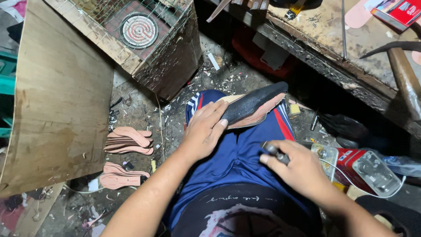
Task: The person sits on the floor of a shoe workshop and lasts a shoe upper over a wooden last. They pull and tuck the black fabric upper around the last, grip and stretch the edge with pincers, hammer the sole edge, trim excess material with a blade, then place the finished shoe on a rack.
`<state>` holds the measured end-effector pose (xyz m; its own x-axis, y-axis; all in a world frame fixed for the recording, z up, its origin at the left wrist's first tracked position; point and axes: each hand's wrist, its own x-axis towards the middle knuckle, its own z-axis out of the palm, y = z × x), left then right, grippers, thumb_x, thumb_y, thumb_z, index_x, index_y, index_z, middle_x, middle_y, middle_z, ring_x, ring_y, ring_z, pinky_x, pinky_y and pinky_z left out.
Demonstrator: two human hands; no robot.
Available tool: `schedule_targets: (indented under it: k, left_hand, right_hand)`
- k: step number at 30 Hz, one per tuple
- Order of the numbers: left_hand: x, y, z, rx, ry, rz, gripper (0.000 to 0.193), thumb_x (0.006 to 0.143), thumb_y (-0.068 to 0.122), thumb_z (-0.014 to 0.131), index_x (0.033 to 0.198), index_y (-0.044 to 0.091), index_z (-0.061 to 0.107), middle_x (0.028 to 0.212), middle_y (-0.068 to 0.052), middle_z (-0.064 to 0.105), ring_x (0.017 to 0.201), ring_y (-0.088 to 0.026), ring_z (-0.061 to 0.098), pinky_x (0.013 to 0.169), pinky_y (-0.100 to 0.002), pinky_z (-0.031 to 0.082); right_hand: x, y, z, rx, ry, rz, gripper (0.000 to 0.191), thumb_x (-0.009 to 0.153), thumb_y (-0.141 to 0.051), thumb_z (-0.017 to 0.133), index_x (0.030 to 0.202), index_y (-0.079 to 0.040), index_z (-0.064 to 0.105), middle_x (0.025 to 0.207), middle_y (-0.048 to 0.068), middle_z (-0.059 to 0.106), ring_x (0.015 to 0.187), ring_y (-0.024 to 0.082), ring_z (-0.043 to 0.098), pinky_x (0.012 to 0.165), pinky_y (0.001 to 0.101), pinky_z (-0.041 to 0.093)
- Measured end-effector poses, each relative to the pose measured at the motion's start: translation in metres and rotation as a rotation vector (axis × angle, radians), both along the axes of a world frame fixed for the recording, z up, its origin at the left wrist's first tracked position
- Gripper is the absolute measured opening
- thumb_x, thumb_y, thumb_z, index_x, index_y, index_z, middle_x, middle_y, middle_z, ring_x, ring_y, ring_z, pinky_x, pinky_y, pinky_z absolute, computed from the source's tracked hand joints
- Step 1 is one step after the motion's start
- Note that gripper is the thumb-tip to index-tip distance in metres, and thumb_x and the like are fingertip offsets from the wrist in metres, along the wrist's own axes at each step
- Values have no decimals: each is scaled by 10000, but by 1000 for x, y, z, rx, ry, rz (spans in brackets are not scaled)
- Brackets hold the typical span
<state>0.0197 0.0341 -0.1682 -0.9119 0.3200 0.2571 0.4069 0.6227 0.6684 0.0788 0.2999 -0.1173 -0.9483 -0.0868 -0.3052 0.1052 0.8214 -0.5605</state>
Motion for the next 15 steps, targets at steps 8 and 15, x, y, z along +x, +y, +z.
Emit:
schedule_targets:
  k: [8, 15]
  left_hand:
    - [8, 14, 17, -226, 73, 41, 529, 931, 243, 661, 1448, 190, 565, 1453, -145, 555, 1319, -435, 529, 1045, -547, 421]
    - [12, 17, 24, -265, 107, 46, 543, 922, 245, 670, 1448, 165, 557, 1454, -157, 546, 1301, -445, 535, 1039, -566, 433]
  right_hand:
    - [-40, -26, -7, 360, 210, 361, 396, 869, -267, 613, 1157, 6, 609, 964, 195, 696, 926, 390, 688, 822, 497, 531]
    - [-52, -47, 1, 417, 53, 392, 342, 928, -279, 563, 1053, 39, 578, 941, 227, 703, 888, 408, 700, 788, 514, 554]
